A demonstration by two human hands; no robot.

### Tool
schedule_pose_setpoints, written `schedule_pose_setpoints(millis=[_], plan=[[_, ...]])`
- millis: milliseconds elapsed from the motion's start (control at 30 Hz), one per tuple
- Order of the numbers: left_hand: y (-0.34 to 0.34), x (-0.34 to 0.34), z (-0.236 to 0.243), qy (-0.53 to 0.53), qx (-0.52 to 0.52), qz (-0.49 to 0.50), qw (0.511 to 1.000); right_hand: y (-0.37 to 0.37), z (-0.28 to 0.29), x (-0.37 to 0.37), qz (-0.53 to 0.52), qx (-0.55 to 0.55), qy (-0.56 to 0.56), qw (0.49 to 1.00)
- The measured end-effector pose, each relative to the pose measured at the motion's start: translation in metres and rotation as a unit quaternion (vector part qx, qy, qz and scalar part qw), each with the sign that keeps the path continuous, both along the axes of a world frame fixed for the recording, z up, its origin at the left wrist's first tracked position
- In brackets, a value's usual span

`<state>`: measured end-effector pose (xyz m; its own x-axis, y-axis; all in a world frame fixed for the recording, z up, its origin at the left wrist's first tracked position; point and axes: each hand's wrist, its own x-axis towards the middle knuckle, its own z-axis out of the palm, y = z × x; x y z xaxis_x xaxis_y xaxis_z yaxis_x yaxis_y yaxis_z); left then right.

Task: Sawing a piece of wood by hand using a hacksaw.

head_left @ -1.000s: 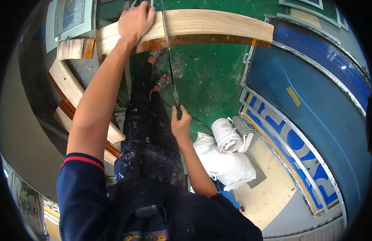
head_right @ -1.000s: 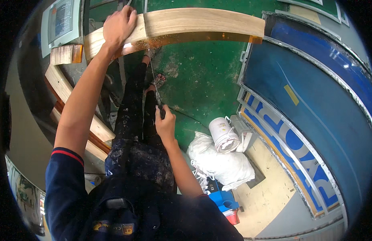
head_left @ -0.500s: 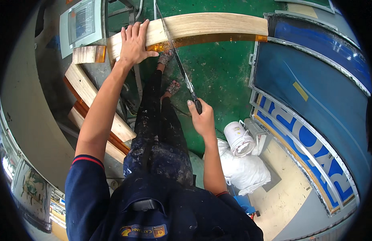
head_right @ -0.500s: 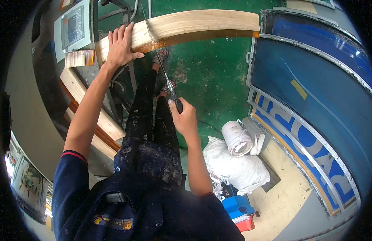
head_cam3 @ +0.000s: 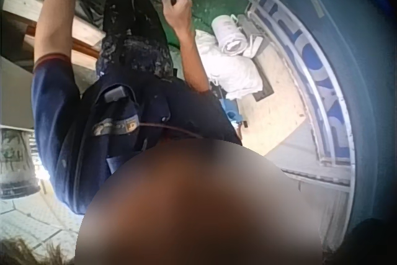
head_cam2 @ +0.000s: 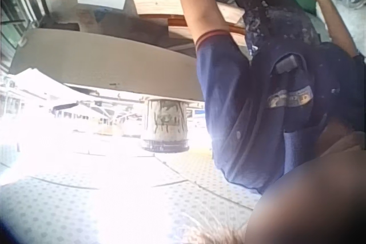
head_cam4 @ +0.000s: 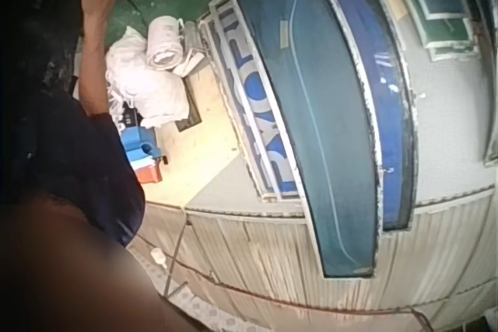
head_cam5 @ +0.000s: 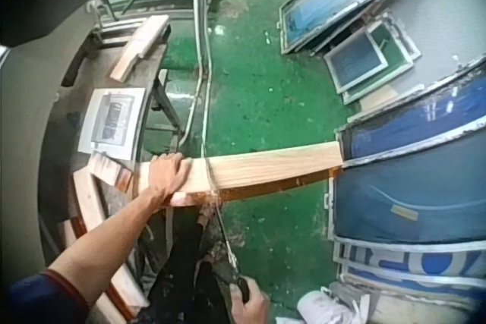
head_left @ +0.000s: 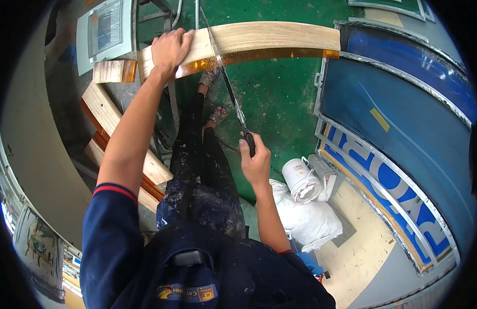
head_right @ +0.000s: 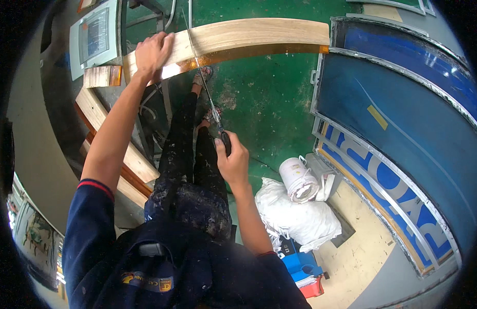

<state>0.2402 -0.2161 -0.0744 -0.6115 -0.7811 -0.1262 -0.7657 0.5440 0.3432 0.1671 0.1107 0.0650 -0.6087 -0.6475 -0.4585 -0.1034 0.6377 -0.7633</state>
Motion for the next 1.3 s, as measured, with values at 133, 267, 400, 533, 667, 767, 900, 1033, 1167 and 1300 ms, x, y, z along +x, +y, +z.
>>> schedule_pose_setpoints(millis=[133, 267, 400, 533, 667, 767, 900, 1033, 1167, 1300], plan=[[0.005, -0.019, -0.002, -0.011, -0.03, 0.072, 0.997, 0.026, 0.004, 0.011, 0.026, 0.044, 0.085, 0.995], [0.001, -0.013, -0.007, -0.014, -0.021, 0.061, 0.998, 0.046, 0.008, 0.018, 0.039, 0.109, 0.008, 0.993], [-0.003, -0.004, -0.012, -0.002, -0.065, 0.058, 0.996, -0.061, -0.041, 0.004, 0.038, 0.088, 0.013, 0.995], [-0.001, -0.014, -0.01, -0.02, -0.045, 0.05, 0.998, -0.101, -0.084, 0.001, 0.011, 0.006, 0.049, 0.999], [-0.001, -0.019, -0.006, -0.017, -0.025, 0.066, 0.997, 0.054, -0.098, 0.045, 0.013, -0.012, 0.157, 0.987], [-0.001, -0.014, -0.005, -0.024, -0.024, 0.063, 0.997, 0.083, -0.091, 0.054, -0.001, 0.023, 0.087, 0.996], [0.001, -0.009, -0.01, 0.004, -0.031, 0.054, 0.998, -0.062, -0.117, 0.017, -0.012, -0.006, 0.073, 0.997], [-0.005, -0.007, -0.013, -0.013, -0.047, 0.063, 0.997, -0.05, -0.121, 0.026, 0.005, 0.016, 0.098, 0.995], [0.0, -0.018, -0.011, -0.004, -0.039, 0.062, 0.997, 0.068, -0.129, 0.049, 0.019, 0.041, 0.136, 0.99], [-0.003, -0.009, -0.011, -0.007, -0.036, 0.056, 0.998, -0.001, -0.129, 0.039, -0.008, 0.025, 0.082, 0.996]])
